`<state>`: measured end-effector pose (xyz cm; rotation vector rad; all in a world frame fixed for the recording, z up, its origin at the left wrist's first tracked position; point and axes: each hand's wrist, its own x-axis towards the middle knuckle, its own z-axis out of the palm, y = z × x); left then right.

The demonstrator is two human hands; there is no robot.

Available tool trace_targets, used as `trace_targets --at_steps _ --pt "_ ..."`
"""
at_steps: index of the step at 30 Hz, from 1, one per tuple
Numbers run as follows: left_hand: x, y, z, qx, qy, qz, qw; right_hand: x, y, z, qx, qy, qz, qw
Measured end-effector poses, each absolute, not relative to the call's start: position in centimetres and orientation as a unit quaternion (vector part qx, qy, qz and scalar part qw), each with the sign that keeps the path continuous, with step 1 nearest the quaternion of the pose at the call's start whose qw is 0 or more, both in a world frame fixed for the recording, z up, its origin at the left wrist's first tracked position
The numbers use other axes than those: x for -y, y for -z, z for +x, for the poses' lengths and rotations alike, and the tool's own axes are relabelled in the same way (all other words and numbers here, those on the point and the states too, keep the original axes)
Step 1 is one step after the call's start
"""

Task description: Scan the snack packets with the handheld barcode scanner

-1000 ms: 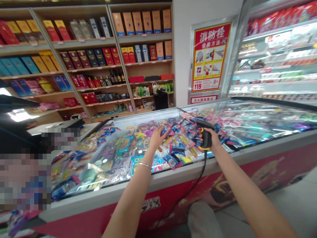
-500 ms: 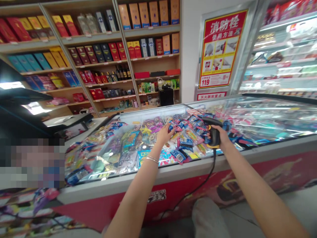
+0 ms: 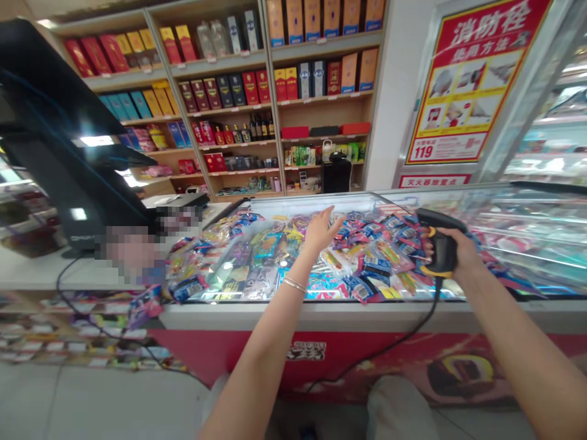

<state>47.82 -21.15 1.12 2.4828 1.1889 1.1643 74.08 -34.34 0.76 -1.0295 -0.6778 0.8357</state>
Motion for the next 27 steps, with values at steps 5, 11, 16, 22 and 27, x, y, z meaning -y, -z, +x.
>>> trace_targets --at_steps 5,11,16,22,27 --pt "20.6 -6.3 39.6 -0.408 -0.359 0.832 0.108 32.7 -4.3 69.1 0.334 -0.464 -0.387 0.724" --pt "17.4 -5.3 28.3 -0.534 -0.339 0.774 -0.010 27.7 -4.2 58.5 0.360 -0.595 -0.358 0.624" --pt "14.2 -1.8 22.6 -0.614 -0.362 0.701 -0.034 23.0 -1.1 49.7 0.364 -0.693 -0.330 0.527" --pt "11.7 0.7 20.7 -0.685 -0.390 0.609 -0.089 20.3 2.6 44.7 0.373 -0.747 -0.321 0.448" --pt "12.0 1.5 20.2 -0.735 -0.386 0.530 -0.173 20.9 3.4 44.8 0.400 -0.762 -0.283 0.423"
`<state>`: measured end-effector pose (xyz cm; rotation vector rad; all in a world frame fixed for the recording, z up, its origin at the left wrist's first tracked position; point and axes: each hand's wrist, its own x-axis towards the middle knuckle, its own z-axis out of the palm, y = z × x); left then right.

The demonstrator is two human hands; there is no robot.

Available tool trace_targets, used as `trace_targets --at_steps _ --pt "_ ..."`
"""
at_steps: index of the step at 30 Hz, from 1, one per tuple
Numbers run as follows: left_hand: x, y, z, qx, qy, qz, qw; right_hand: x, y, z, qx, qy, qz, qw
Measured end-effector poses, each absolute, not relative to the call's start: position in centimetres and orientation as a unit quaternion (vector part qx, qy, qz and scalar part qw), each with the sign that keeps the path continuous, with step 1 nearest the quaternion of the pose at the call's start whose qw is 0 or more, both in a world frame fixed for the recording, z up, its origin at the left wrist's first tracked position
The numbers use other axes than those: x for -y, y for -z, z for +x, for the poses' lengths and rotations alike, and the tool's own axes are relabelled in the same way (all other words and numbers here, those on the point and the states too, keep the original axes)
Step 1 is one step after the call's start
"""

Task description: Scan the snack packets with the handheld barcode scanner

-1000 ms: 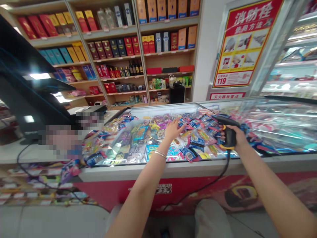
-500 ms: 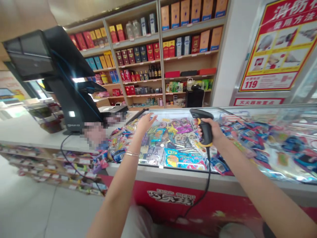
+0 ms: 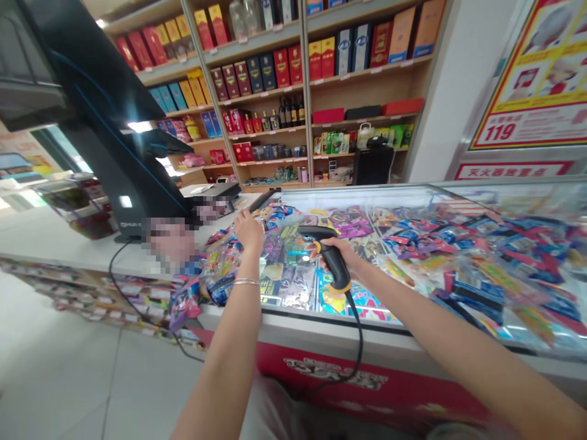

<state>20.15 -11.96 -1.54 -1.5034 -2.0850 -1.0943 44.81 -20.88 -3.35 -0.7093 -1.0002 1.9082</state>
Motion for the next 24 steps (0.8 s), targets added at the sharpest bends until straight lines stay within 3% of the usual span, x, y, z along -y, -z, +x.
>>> trace_targets --at_steps 8,17,24 --pt "11.1 4.5 18.7 0.826 0.319 -0.447 0.128 20.8 3.8 44.6 0.401 -0.761 -0.302 0.411" --pt "10.4 5.3 19.7 0.746 0.227 -0.624 0.048 21.3 3.8 44.6 0.404 -0.765 -0.300 0.401" --pt "10.2 5.0 21.4 0.646 0.232 -0.726 -0.036 21.1 3.9 44.8 0.417 -0.762 -0.283 0.407"
